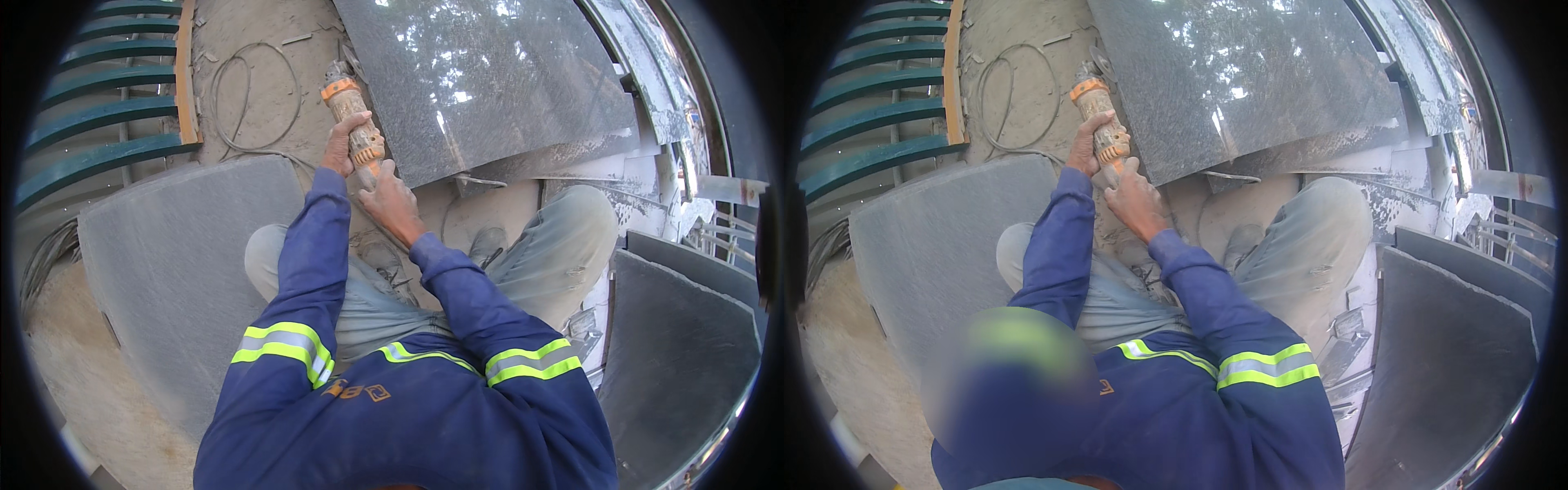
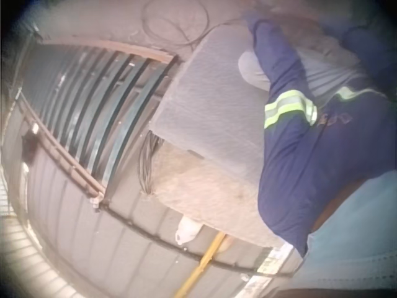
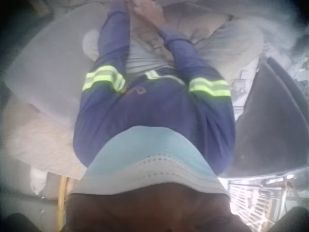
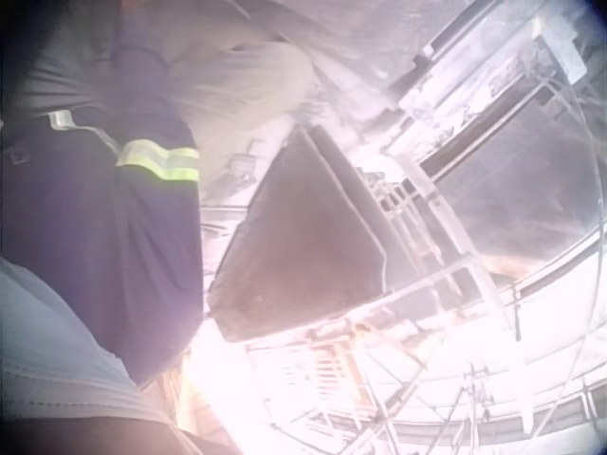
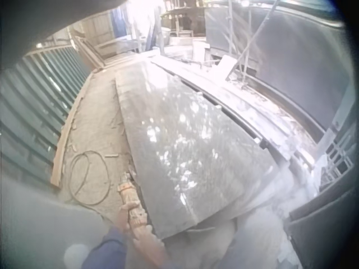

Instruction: The person uses a rotary hammer to cut a large stone slab. They maintain a seated position on the floor, guiding the tool along the slab's edge to create a cut line.

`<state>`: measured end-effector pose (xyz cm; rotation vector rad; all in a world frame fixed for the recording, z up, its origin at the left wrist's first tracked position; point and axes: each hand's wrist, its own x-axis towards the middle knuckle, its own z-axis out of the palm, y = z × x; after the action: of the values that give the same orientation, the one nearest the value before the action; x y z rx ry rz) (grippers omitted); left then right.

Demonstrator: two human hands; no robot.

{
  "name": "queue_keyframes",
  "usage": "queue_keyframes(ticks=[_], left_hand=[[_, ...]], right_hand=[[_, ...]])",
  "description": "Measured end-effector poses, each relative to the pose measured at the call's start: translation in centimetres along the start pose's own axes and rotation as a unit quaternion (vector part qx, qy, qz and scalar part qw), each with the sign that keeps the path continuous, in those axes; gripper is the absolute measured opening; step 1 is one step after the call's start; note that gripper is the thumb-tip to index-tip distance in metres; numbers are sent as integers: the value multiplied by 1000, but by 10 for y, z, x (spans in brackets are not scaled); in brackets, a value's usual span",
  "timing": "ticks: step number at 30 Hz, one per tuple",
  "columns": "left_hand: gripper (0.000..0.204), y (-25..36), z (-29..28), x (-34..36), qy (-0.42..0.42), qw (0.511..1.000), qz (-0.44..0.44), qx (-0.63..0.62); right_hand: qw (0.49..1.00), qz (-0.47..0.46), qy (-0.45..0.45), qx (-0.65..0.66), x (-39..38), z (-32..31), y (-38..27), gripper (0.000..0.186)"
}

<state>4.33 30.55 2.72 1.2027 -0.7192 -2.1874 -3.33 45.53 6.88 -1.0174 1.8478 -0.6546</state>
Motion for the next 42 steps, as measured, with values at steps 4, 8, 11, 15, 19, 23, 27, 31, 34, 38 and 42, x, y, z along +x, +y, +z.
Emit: queue_keyframes(ticks=[4, 8, 11, 15, 19, 23, 27, 31, 34, 38, 42], left_hand=[[37, 1, -2, 6, -1, 1000, -13, 1], [35, 1, -4, 14, 9, 1000, -4, 8], [35, 4, -6, 21, -1, 1000, -7, 14], [35, 3, -9, 27, 3, 1000, -6, 10], [36, 5, -9, 23, 11, 1000, -15, 19], [36, 2, -3, 15, 12, 999, -22, 20], [38, 0, -5, 9, 19, 999, -25, 23], [39, -2, -6, 10, 19, 999, -24, 31], [39, -1, -9, 13, 21, 999, -19, 38], [39, 0, -9, 19, 10, 999, -16, 31], [38, 3, -8, 23, 9, 999, -21, 26]], right_hand=[[1000, -24, 10, 14, 4, 1, 4, 43], [999, -29, 14, 13, 12, 2, 4, 45], [999, -29, 8, 38, 20, 4, 6, 47], [999, -19, 5, 27, 26, 5, 5, 47], [999, -24, 6, 34, 23, 8, 6, 47], [1000, 0, 0, 19, 14, 5, 5, 44], [1000, -1, -6, 21, 3, 1, 0, 45], [1000, -1, -7, 24, 2, 1, 1, 47], [1000, -11, -2, 24, 4, 2, 2, 47], [998, -27, -2, 50, 11, 3, 6, 48], [999, -27, 9, 28, 17, 5, 5, 46]])
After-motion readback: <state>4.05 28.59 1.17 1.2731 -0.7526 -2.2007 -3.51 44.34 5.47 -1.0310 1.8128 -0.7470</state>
